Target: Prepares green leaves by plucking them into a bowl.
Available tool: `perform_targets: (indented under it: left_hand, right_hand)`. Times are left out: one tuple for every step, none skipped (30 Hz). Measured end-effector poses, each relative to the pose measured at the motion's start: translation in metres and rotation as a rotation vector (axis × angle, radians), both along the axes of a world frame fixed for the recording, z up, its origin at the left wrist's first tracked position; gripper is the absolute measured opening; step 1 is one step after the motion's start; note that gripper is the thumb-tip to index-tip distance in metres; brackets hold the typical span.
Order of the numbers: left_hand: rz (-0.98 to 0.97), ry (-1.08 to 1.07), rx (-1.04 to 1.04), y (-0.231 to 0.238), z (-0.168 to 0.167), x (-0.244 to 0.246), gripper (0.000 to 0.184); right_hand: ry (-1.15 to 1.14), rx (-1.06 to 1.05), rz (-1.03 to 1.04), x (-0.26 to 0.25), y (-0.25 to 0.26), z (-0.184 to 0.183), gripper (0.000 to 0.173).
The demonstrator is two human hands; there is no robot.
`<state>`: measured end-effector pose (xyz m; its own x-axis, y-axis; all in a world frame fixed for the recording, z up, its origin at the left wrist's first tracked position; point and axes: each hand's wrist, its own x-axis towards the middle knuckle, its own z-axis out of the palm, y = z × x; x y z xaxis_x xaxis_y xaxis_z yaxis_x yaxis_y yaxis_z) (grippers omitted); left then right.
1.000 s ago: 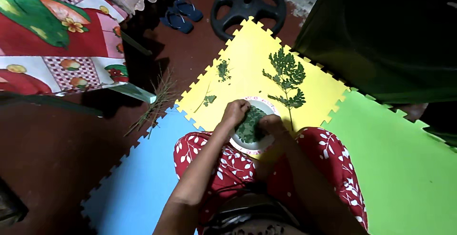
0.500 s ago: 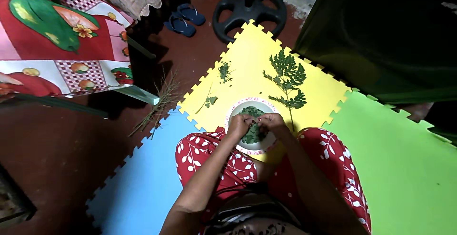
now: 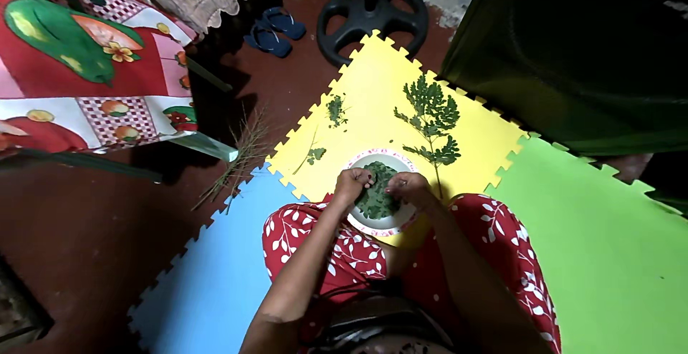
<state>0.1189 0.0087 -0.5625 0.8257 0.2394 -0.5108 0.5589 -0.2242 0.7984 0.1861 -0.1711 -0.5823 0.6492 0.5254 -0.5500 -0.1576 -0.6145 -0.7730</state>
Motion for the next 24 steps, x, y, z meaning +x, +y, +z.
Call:
perform_targets:
  left_hand:
    - [0.007,-0.017,0.030,0.005,0.001,0.005,0.020]
    - [0.011,-0.045,0.075,0.013,0.001,0.012,0.020]
    - [0.012,-0.074,0.130,0.022,0.000,0.020,0.021]
    - [0.004,-0.090,0.198,0.033,0.002,0.031,0.022]
    - [-0.008,-0.098,0.269,0.044,0.002,0.044,0.024]
    - [-0.018,-0.098,0.338,0.055,0.001,0.058,0.025]
    - [-0.028,-0.086,0.405,0.065,0.000,0.072,0.025]
    - [-0.041,-0.063,0.462,0.074,-0.002,0.087,0.026]
    - [-0.055,-0.031,0.507,0.082,-0.005,0.100,0.026]
    - [-0.067,0.004,0.544,0.089,-0.009,0.113,0.026]
    - [-0.080,0.041,0.574,0.095,-0.013,0.126,0.026]
    - [-0.091,0.079,0.598,0.100,-0.018,0.136,0.026]
    - [-0.099,0.111,0.615,0.104,-0.026,0.144,0.025]
    - [-0.102,0.139,0.621,0.109,-0.033,0.150,0.026]
    - [-0.103,0.160,0.621,0.112,-0.039,0.153,0.028]
    - [-0.100,0.177,0.619,0.116,-0.043,0.155,0.032]
    - [-0.092,0.182,0.615,0.121,-0.044,0.153,0.037]
    - [-0.081,0.170,0.610,0.126,-0.041,0.148,0.040]
    - [-0.070,0.149,0.601,0.133,-0.035,0.140,0.041]
    - [-0.058,0.126,0.596,0.141,-0.028,0.129,0.040]
    - [-0.052,0.108,0.593,0.150,-0.023,0.115,0.039]
    - [-0.057,0.115,0.596,0.160,-0.019,0.097,0.037]
    - [-0.069,0.130,0.597,0.170,-0.018,0.077,0.035]
    - [-0.088,0.165,0.597,0.178,-0.019,0.055,0.032]
  right_hand:
    - [-0.019,-0.036,0.032,0.001,0.000,0.000,0.035]
    - [-0.045,-0.050,0.049,0.000,0.001,0.001,0.038]
    - [-0.090,-0.043,0.051,-0.001,0.001,0.000,0.038]
    - [-0.138,-0.026,0.047,-0.001,0.002,0.000,0.036]
    - [-0.187,-0.003,0.036,-0.002,0.003,0.001,0.033]
    - [-0.224,0.024,0.012,-0.001,0.003,0.001,0.029]
    - [-0.229,0.043,-0.020,0.002,0.004,0.003,0.027]
    - [-0.205,0.048,-0.064,0.006,0.004,0.006,0.027]
    - [-0.180,0.054,-0.118,0.011,0.004,0.009,0.026]
    - [-0.174,0.055,-0.172,0.017,0.005,0.010,0.026]
    - [-0.187,0.045,-0.211,0.026,0.006,0.012,0.026]
    - [-0.219,0.027,-0.232,0.037,0.007,0.012,0.028]
    - [-0.263,0.004,-0.234,0.049,0.011,0.011,0.029]
    - [-0.325,-0.022,-0.221,0.062,0.016,0.008,0.029]
    - [-0.375,-0.045,-0.187,0.076,0.023,0.002,0.029]
    - [-0.392,-0.083,-0.118,0.090,0.029,-0.008,0.028]
    - [-0.373,-0.143,-0.019,0.105,0.036,-0.019,0.029]
    - [-0.334,-0.216,0.099,0.117,0.043,-0.030,0.032]
    - [-0.315,-0.270,0.202,0.126,0.050,-0.041,0.035]
    - [-0.327,-0.302,0.280,0.131,0.054,-0.052,0.036]
    - [-0.369,-0.303,0.321,0.132,0.056,-0.060,0.033]
    - [-0.430,-0.269,0.332,0.130,0.056,-0.067,0.029]
    - [-0.487,-0.228,0.336,0.128,0.055,-0.073,0.027]
    - [-0.516,-0.204,0.348,0.127,0.054,-0.076,0.026]
